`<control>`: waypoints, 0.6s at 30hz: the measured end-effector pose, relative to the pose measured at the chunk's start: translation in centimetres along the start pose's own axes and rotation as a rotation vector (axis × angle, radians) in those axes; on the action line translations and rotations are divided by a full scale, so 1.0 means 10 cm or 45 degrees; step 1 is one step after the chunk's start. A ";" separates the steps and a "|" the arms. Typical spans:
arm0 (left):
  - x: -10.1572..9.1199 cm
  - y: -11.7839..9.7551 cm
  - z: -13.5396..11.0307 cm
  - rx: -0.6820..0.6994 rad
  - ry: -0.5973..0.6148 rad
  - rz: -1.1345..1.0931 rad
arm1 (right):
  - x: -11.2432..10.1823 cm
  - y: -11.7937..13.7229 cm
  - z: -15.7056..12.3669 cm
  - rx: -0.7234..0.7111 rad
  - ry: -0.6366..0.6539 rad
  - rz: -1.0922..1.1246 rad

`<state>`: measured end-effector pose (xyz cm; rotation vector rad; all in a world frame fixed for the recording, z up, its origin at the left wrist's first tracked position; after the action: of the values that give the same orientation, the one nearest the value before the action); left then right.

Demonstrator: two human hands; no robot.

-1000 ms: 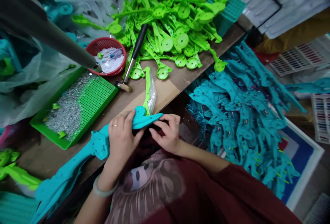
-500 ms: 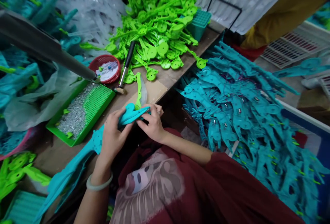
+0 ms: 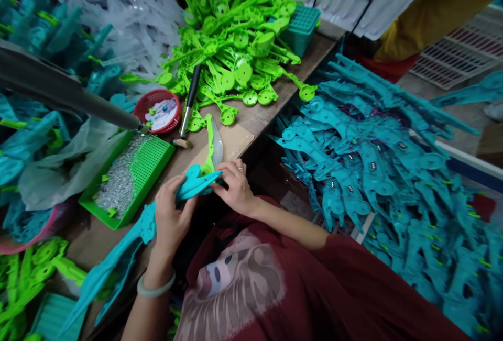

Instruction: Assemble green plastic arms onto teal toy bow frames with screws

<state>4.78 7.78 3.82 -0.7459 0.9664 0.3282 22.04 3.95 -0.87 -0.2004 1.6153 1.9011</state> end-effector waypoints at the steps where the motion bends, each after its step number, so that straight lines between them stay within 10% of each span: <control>1: 0.00 0.00 0.00 -0.008 -0.008 0.008 | 0.00 -0.01 0.00 0.012 -0.042 0.013; 18: -0.25 0.06 0.09 -0.179 -0.118 0.167 | -0.06 0.41 -0.03 -0.062 -0.028 0.348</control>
<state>3.63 9.04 5.94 -0.7896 0.9130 0.5451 20.20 3.23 2.81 0.0232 1.6509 2.1400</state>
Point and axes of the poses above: each hand's wrist, its own z-axis towards the middle knuckle, its own x-axis out of the palm, y = z × x, the point moved 5 cm from there along z, towards the middle knuckle, and after that the axes turned 9 degrees about x, right-handed, at the moved point
